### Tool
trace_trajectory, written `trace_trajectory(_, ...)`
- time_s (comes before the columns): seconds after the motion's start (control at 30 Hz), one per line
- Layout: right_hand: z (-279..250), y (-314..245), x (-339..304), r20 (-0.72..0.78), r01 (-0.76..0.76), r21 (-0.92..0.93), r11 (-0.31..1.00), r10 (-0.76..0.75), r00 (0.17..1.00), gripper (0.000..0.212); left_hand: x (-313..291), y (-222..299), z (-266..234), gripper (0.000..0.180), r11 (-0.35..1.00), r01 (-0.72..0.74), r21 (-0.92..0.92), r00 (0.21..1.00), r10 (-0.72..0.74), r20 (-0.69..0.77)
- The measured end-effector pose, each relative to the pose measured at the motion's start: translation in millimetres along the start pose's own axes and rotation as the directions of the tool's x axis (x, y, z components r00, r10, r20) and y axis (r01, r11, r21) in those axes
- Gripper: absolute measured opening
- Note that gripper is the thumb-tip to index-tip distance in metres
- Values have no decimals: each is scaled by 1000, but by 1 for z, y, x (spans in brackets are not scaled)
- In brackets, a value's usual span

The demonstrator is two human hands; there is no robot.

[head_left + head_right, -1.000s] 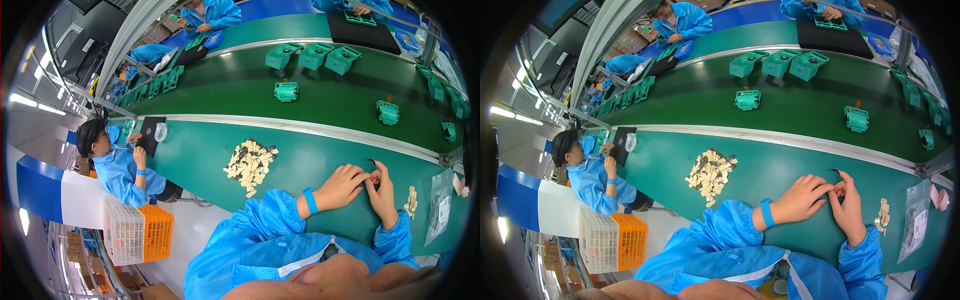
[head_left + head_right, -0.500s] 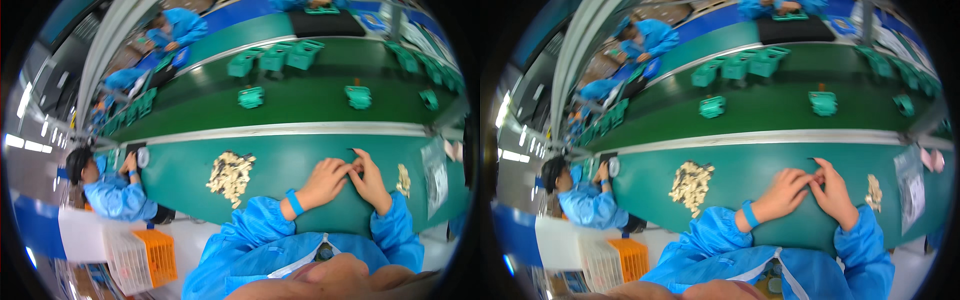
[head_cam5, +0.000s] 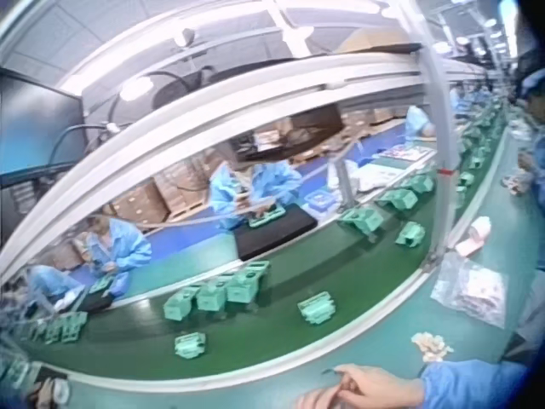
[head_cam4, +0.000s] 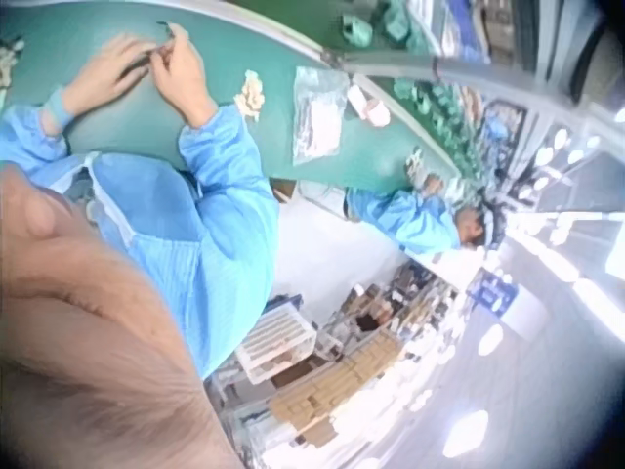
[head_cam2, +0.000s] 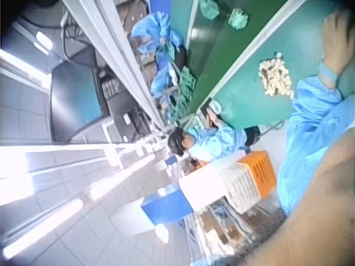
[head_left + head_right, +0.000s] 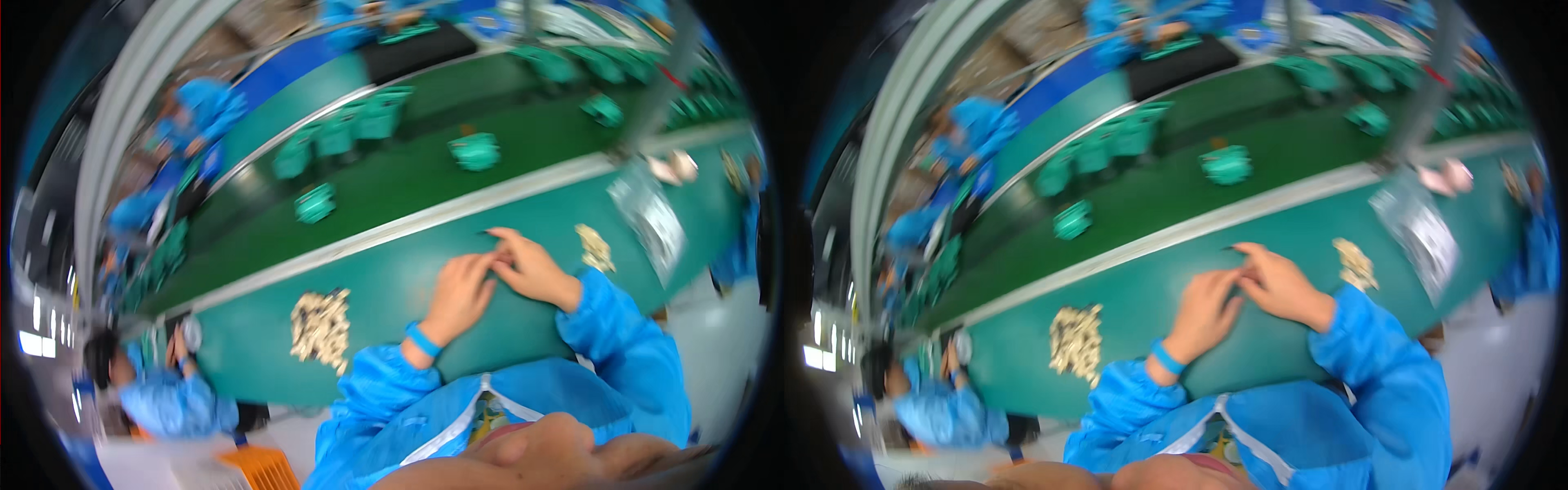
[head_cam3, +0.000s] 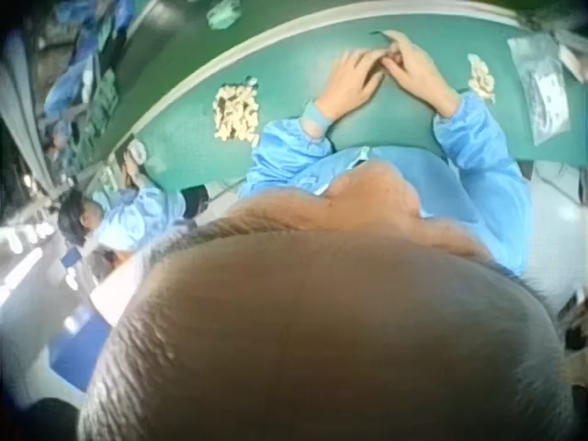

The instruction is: The person assembles small beige components and a black wiring element into a green plastic housing by hand.

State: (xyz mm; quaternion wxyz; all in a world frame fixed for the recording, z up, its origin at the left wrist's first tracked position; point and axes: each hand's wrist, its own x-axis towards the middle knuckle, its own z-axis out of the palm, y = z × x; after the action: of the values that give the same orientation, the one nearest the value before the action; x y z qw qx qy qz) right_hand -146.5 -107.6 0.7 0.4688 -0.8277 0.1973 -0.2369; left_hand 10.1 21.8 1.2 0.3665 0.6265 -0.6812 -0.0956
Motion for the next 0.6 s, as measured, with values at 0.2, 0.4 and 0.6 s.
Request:
trace_trajectory(0.2,1,9,-5,-2,19,-56,998,-19,1000,53,-7,2,0,51,1000,22,-2,999,-22,-23)
trace_trajectory(0.4,3,4,-1,28,-31,-68,997,33,999,52,-15,-3,1,48,1000,15,-24,1000,-16,-9)
trace_trajectory(0.6,2,5,-3,26,-49,-72,996,51,998,53,-16,-7,7,44,1000,8,-12,1000,-8,-2)
